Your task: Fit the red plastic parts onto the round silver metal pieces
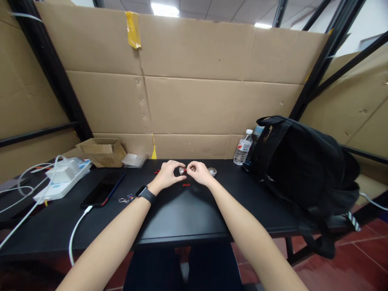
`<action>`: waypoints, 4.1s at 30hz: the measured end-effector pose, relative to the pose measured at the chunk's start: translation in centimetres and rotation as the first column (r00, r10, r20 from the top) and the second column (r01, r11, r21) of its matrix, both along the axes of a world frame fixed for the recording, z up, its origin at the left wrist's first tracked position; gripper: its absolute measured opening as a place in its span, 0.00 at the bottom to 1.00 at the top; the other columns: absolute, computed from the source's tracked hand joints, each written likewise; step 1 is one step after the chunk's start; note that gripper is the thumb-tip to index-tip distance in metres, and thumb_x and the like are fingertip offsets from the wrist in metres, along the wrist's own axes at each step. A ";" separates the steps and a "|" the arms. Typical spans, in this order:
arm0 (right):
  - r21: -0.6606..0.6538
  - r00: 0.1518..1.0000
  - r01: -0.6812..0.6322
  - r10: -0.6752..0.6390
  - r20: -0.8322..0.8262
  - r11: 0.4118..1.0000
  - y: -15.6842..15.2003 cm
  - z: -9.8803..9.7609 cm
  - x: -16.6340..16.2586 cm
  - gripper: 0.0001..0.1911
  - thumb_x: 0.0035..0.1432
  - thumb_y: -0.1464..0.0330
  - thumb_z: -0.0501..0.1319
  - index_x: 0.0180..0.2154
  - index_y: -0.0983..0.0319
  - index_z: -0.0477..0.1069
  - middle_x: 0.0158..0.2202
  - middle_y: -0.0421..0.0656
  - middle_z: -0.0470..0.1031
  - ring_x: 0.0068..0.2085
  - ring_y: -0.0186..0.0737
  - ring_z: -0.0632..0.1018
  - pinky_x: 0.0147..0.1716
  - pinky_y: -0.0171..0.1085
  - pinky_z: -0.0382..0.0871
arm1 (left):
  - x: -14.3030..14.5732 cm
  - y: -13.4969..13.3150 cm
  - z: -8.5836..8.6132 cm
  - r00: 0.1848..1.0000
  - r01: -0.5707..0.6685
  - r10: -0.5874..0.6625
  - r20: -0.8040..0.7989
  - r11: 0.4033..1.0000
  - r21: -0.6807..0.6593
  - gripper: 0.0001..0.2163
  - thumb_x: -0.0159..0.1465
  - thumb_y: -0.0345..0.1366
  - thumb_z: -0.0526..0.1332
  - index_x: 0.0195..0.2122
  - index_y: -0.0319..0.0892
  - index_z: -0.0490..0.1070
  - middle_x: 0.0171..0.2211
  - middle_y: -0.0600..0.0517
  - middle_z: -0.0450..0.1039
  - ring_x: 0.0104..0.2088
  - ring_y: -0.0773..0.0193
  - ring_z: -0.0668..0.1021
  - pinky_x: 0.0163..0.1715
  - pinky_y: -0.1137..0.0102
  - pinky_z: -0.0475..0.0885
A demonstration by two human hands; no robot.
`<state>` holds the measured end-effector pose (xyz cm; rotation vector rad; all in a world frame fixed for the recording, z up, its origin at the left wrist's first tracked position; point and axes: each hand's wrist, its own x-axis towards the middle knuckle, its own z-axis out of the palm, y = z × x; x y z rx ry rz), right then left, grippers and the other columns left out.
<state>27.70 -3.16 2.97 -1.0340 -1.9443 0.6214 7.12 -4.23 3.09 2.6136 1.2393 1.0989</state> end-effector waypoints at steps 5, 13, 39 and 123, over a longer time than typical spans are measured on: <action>0.104 0.996 0.023 -0.031 0.084 0.994 0.0 0.6 0.5 0.03 0.50 0.73 0.61 0.27 0.63 0.73 0.26 0.39 0.74 0.28 0.33 0.73 0.29 0.31 0.64 | 0.2 -0.1 -0.1 0.998 -0.033 0.031 -0.055 0.999 -0.037 0.19 0.58 0.51 0.68 0.48 0.49 0.77 0.47 0.50 0.79 0.51 0.52 0.75 0.51 0.60 0.65; 0.159 0.983 0.037 -0.065 0.175 0.987 -0.2 1.4 1.4 0.02 0.50 0.75 0.62 0.27 0.63 0.73 0.28 0.39 0.75 0.28 0.32 0.72 0.31 0.32 0.64 | 0.4 0.0 -0.3 0.990 -0.063 0.051 -0.131 0.994 -0.090 0.20 0.60 0.53 0.66 0.50 0.50 0.77 0.48 0.48 0.79 0.54 0.49 0.73 0.51 0.57 0.63; 0.084 0.813 0.267 -0.271 0.515 0.960 3.0 0.5 9.2 0.21 0.46 0.67 0.71 0.45 0.62 0.77 0.45 0.49 0.79 0.44 0.45 0.79 0.45 0.37 0.69 | 1.7 -0.5 -1.3 0.937 0.248 -0.289 -0.198 0.947 -0.206 0.07 0.62 0.33 0.62 0.39 0.45 0.80 0.33 0.50 0.79 0.33 0.61 0.80 0.38 0.70 0.71; -0.087 0.965 -0.207 0.189 -0.182 0.974 0.4 0.4 0.6 0.16 0.58 0.54 0.64 0.35 0.62 0.73 0.36 0.43 0.79 0.38 0.40 0.79 0.41 0.38 0.73 | 1.6 -1.5 0.9 0.966 -0.239 0.219 0.136 0.959 0.153 0.04 0.65 0.37 0.62 0.38 0.45 0.75 0.49 0.47 0.70 0.51 0.54 0.70 0.49 0.59 0.63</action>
